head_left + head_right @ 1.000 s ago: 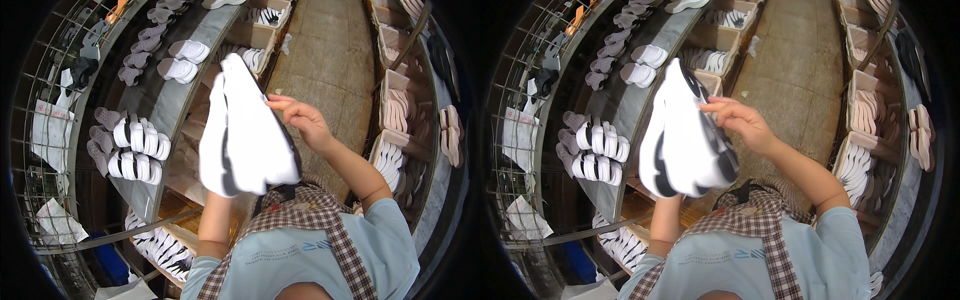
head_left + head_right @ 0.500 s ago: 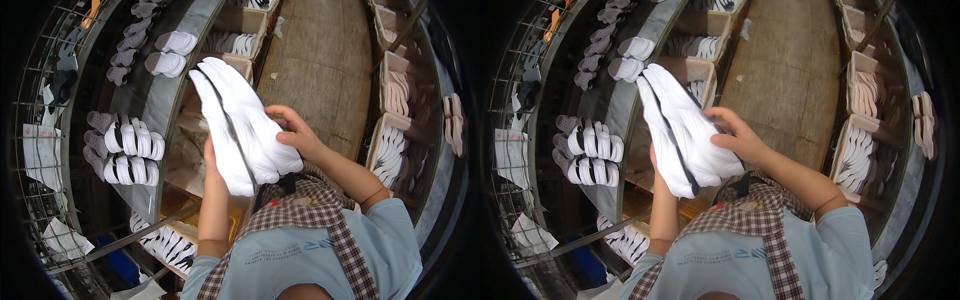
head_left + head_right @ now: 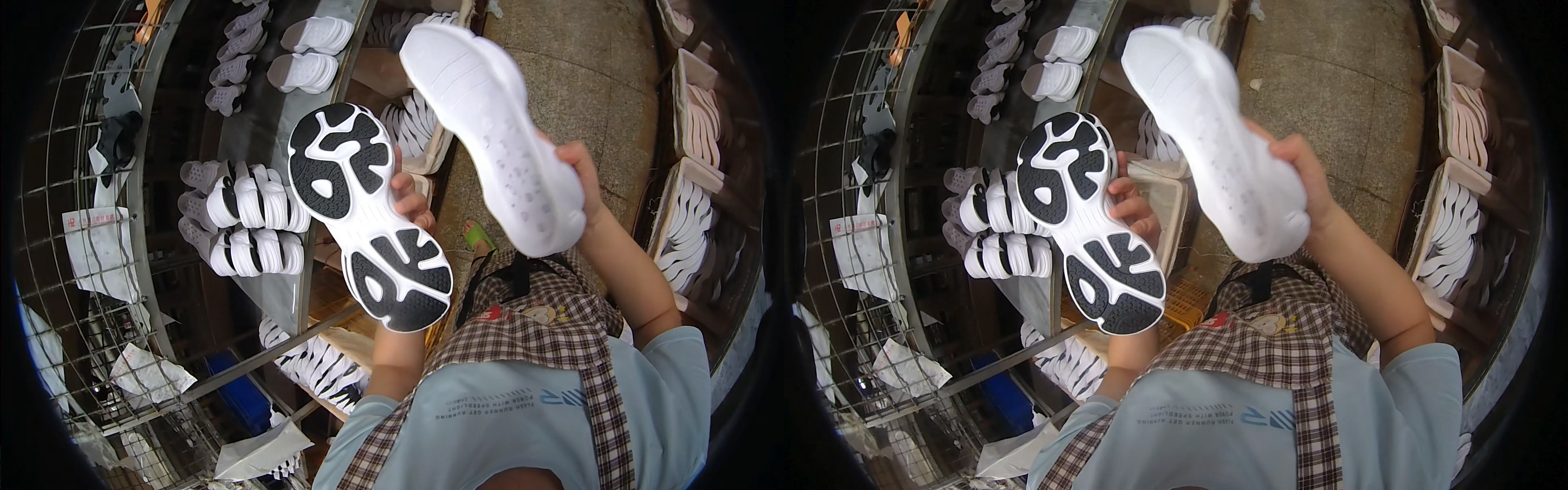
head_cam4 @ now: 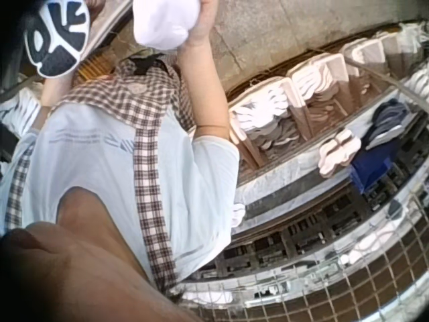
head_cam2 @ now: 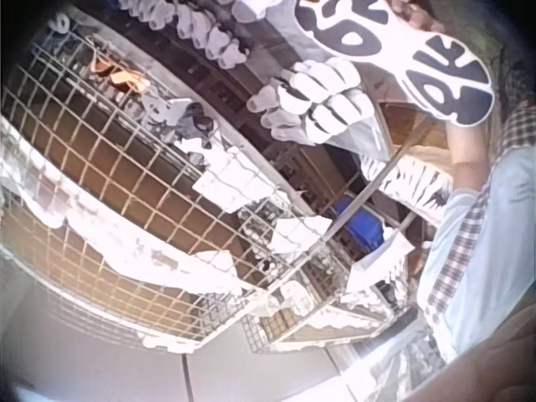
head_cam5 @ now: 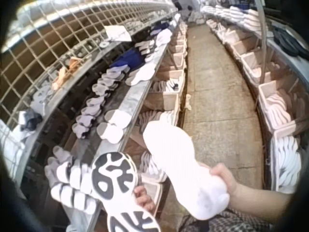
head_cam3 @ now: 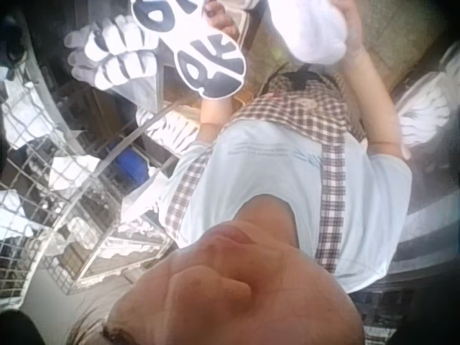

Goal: The person picks up pairs of white and black slippers from a shelf, inspects the soles, and places them into a large fabric bag. They repeat this process for multiple pairs, handling them one at a time.

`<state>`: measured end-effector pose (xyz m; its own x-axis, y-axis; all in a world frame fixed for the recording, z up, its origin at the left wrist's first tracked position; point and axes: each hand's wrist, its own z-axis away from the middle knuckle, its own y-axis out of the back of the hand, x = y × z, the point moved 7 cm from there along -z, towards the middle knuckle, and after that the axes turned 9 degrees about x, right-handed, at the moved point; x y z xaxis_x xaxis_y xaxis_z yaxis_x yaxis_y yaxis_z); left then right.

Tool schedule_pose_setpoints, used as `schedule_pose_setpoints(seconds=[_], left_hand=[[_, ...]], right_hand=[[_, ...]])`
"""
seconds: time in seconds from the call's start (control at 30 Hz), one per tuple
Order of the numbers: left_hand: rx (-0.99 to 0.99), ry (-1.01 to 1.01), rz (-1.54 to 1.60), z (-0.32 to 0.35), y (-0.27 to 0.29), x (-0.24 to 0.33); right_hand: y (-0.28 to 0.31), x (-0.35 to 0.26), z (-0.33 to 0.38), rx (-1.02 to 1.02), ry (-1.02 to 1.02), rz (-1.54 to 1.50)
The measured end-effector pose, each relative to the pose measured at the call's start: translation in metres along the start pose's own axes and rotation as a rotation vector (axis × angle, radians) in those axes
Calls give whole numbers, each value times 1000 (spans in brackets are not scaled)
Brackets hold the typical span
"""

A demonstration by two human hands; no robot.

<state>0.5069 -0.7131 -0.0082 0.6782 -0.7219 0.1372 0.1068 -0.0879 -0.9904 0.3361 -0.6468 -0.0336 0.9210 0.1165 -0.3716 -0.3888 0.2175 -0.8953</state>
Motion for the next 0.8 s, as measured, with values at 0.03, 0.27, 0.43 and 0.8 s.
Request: schedule_pose_setpoints(seconds=[0.03, 0.27, 0.43, 0.8], left_hand=[[124, -77, -124, 4, 3, -1], [473, -100, -415, -7, 26, -4], [-8, -24, 73, -6, 3, 7], [-51, -113, 95, 6, 6, 25]], right_hand=[[2, 2, -1, 58, 68, 138], [-13, 41, -15, -196, -22, 66], [7, 56, -16, -158, -222, -311], [24, 63, -14, -15, -276, -304]])
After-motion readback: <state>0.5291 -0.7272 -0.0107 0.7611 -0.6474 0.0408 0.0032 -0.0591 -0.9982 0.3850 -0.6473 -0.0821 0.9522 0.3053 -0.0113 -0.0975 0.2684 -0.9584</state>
